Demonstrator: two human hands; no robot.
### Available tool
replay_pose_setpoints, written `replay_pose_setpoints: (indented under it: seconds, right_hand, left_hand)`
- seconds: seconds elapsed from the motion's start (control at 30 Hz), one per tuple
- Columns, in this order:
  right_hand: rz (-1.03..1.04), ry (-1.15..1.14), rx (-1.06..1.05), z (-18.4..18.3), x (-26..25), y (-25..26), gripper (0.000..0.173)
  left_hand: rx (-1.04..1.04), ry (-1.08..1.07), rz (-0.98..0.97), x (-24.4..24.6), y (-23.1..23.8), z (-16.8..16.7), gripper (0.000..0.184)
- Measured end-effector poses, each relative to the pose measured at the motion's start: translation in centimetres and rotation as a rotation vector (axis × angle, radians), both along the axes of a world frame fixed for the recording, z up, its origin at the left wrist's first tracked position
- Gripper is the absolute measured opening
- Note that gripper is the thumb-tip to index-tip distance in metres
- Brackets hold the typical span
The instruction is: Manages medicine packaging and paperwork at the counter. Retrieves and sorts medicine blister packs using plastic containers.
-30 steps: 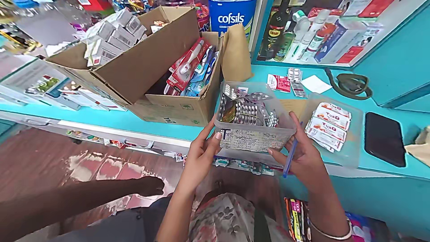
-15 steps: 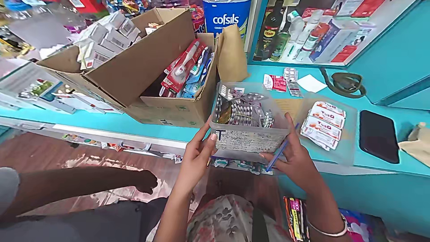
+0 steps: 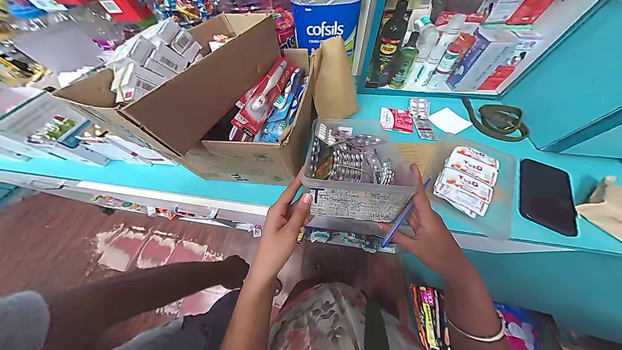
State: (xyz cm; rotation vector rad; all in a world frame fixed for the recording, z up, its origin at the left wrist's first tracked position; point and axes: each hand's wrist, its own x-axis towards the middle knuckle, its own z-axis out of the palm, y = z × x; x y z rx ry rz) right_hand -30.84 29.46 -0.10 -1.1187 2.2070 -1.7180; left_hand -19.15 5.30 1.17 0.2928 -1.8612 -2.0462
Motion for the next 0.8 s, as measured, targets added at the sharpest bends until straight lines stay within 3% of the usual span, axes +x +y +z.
replay_pose_setpoints:
  seconds: [0.17,0.3,0.4,0.47,0.53,0.6,0.7,0.8]
  right_hand:
    - [-0.002,0.069,0.047,-0.9,0.0,0.5,0.105]
    - [0.0,0.02,0.117,-2.6,0.6,1.1,0.092]
    - [0.03,-0.033,0.072,-3.2,0.9,1.5,0.093]
    - [-0.07,0.006,0.04,-2.8,0.3,2.8,0.083]
    - [-0.403,0.148,0.083,-1.8,-0.8,4.1,0.068]
    - [-0.738,0.29,0.232,-1.0,-2.6,5.0,0.068]
    - [-0.934,0.377,0.496,-1.3,-5.5,5.6,0.09]
    - [-0.926,0.3,0.671,-1.3,-6.9,5.1,0.098]
  left_hand:
    - [-0.006,-0.026,-0.021,0.8,-0.2,-1.2,0.051]
    - [0.004,-0.078,-0.086,2.0,-0.5,-4.2,0.053]
    - [-0.064,-0.069,-0.076,2.7,-0.3,-4.3,0.052]
    - [-0.279,-0.001,0.021,2.7,-0.1,-3.3,0.049]
    - [-0.54,0.115,0.128,1.9,-0.1,-1.4,0.045]
    - [-0.769,0.174,0.146,-0.1,-0.1,0.9,0.043]
    - [-1.06,0.046,-0.039,-6.0,0.2,2.8,0.05]
    - [-1.217,-0.277,-0.369,-11.7,0.7,4.9,0.062]
